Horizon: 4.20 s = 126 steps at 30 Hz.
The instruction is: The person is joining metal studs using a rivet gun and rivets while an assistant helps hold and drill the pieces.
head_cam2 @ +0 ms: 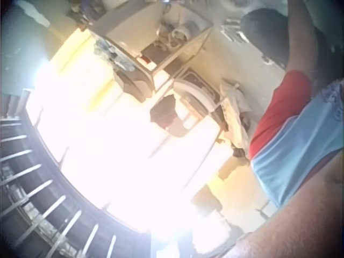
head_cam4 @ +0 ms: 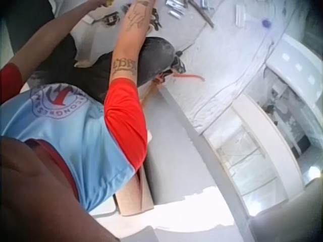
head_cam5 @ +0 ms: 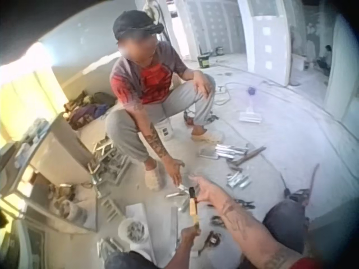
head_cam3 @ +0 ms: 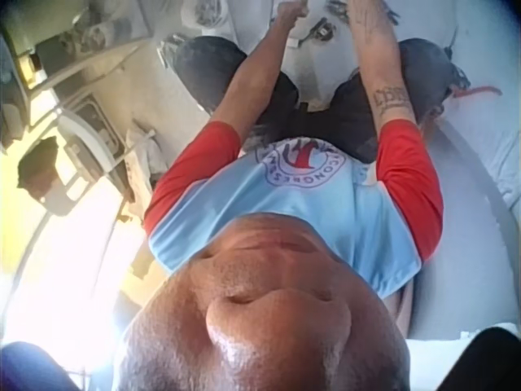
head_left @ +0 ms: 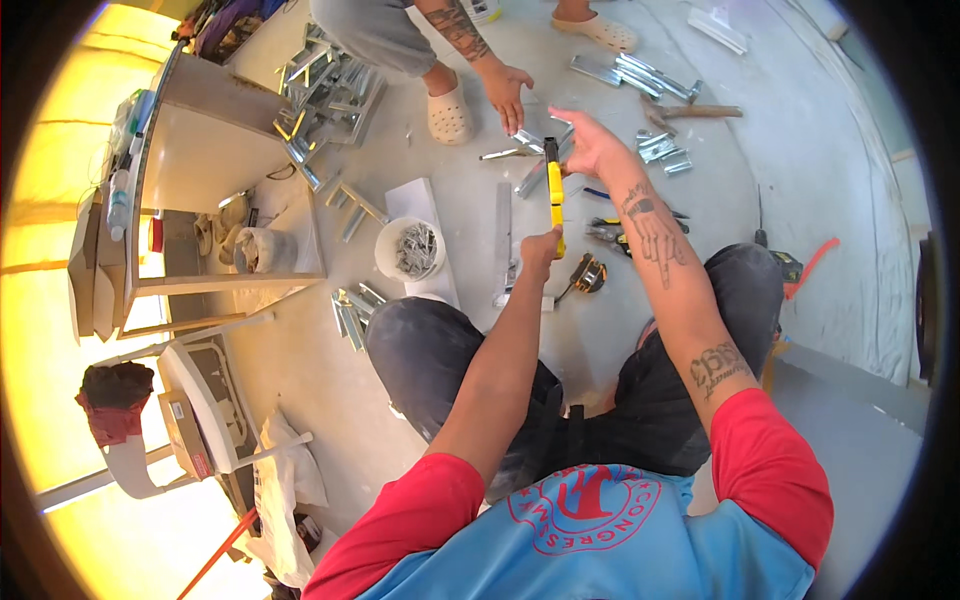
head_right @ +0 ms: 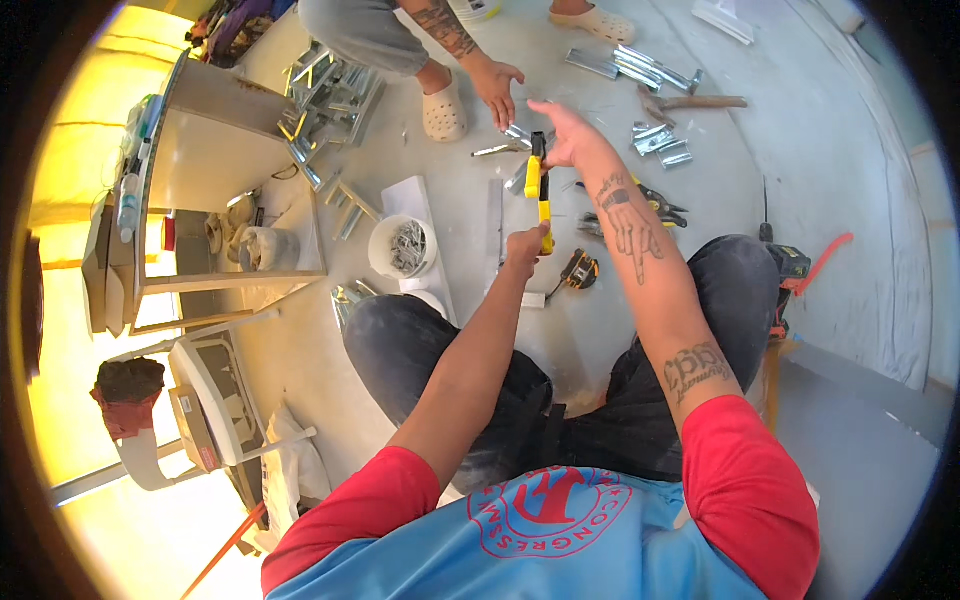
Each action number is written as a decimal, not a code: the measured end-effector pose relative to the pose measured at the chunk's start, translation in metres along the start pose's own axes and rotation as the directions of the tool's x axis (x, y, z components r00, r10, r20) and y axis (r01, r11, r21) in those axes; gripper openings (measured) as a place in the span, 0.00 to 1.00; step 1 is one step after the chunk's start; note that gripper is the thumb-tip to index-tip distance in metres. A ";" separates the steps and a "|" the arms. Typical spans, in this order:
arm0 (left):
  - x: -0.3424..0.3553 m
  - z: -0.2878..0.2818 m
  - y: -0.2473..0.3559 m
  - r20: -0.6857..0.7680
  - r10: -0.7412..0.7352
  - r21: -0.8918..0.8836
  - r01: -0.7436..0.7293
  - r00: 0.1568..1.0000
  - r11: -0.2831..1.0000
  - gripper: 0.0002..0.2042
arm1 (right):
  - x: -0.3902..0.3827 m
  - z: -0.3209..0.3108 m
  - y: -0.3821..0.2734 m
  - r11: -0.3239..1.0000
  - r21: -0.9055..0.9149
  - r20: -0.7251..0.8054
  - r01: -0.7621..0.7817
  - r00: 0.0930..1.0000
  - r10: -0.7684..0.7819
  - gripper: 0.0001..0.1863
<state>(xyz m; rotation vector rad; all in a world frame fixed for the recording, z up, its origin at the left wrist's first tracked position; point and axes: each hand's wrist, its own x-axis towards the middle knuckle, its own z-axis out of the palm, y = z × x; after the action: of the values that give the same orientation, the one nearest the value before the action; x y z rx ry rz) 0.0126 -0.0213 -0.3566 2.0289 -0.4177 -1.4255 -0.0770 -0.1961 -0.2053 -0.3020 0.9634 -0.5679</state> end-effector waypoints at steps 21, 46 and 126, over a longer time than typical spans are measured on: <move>-0.049 0.004 0.029 0.657 0.048 -0.283 0.188 0.753 0.941 0.42 | 0.044 -0.075 0.078 0.732 -0.670 -0.248 -0.123 0.967 -0.064 0.17; -0.033 0.008 0.012 0.460 0.162 -0.158 -0.099 0.873 0.983 0.29 | 0.090 -0.101 0.102 0.375 -0.927 -0.134 -0.014 0.946 -0.294 0.28; -0.144 -0.248 0.166 -0.061 0.813 0.823 -0.433 0.578 0.369 0.15 | -0.298 0.001 -0.033 0.102 -0.424 0.241 0.900 0.220 -0.945 0.23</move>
<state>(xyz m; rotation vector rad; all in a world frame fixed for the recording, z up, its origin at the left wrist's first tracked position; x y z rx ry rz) 0.2039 0.0108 -0.0875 2.2476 -1.6055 -0.1708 -0.2182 -0.0504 0.0152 -1.4809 0.8944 -1.5544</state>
